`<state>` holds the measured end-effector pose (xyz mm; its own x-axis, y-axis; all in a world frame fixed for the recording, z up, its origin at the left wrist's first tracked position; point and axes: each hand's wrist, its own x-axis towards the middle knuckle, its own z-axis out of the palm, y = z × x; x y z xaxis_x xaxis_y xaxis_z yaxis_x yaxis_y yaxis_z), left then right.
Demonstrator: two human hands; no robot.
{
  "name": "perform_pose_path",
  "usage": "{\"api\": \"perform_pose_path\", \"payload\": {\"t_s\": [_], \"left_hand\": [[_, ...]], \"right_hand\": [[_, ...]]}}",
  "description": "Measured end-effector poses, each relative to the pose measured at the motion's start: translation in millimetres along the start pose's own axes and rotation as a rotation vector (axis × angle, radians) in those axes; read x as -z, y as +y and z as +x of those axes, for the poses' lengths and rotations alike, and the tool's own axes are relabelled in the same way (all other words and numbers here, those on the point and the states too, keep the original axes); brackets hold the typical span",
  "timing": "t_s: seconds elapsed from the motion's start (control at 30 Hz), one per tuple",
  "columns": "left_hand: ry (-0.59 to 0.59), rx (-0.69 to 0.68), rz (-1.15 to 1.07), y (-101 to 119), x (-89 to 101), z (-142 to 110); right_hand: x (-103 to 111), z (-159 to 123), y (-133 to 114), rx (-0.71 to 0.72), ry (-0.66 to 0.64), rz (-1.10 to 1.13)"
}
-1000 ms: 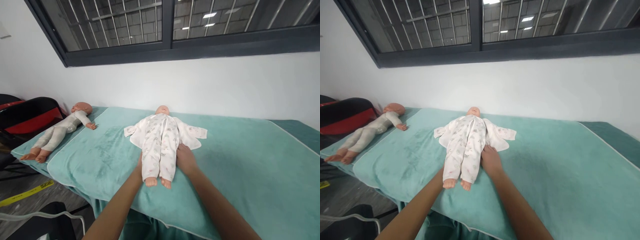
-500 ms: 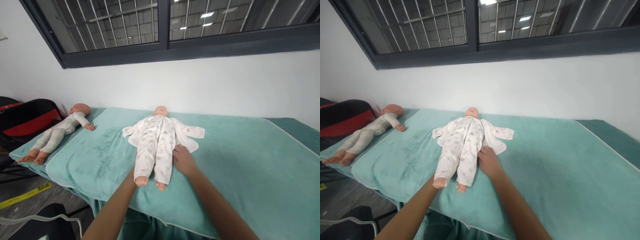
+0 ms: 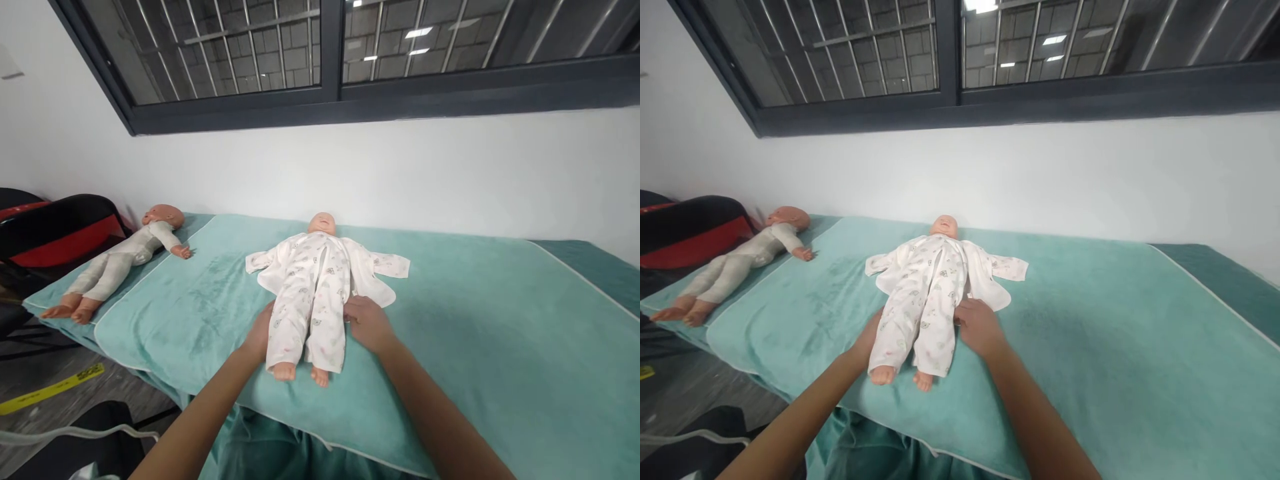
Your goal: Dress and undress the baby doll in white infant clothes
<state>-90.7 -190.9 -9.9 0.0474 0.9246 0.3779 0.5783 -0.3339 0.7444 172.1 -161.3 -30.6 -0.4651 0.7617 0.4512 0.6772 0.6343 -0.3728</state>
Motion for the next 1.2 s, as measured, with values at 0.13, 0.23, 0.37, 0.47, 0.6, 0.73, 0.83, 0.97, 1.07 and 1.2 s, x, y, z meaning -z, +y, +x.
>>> {"api": "perform_pose_path", "payload": {"t_s": [0.13,0.23,0.37,0.47,0.6,0.73,0.83,0.97,1.07,1.2], "left_hand": [[-0.077,0.001,0.02,-21.9,3.5,8.3],[0.103,0.164,0.024,-38.9,1.6,15.8],[0.257,0.29,0.015,-43.0,-2.3,25.3],[0.208,0.306,-0.055,-29.8,-1.6,22.7],[0.063,0.308,-0.154,-8.7,2.1,-6.1],[-0.029,0.341,-0.151,-0.2,4.4,-52.5],[-0.051,0.293,-0.141,1.0,4.1,-83.4],[-0.046,0.153,-0.083,7.3,-2.4,-107.9],[-0.026,0.125,0.024,16.6,-12.6,-114.9],[0.032,0.078,0.163,27.1,-26.5,-117.6]], "right_hand": [[4.7,-1.2,-4.3,-0.044,-0.011,0.036],[7.8,-1.9,-5.1,-0.079,0.003,0.132],[8.9,-1.5,-3.0,-0.124,0.043,0.215],[9.5,-1.6,-4.6,-0.126,0.092,0.219],[14.5,-12.3,-22.9,-0.095,0.038,0.23],[19.2,-39.7,-51.4,-0.114,-0.119,0.258],[16.6,-58.2,-64.6,-0.113,-0.129,0.243],[8.4,-64.0,-69.5,-0.107,-0.133,0.163],[5.6,-63.2,-71.4,-0.125,-0.08,0.215],[8.8,-73.5,-73.4,-0.123,0.015,0.57]]}}
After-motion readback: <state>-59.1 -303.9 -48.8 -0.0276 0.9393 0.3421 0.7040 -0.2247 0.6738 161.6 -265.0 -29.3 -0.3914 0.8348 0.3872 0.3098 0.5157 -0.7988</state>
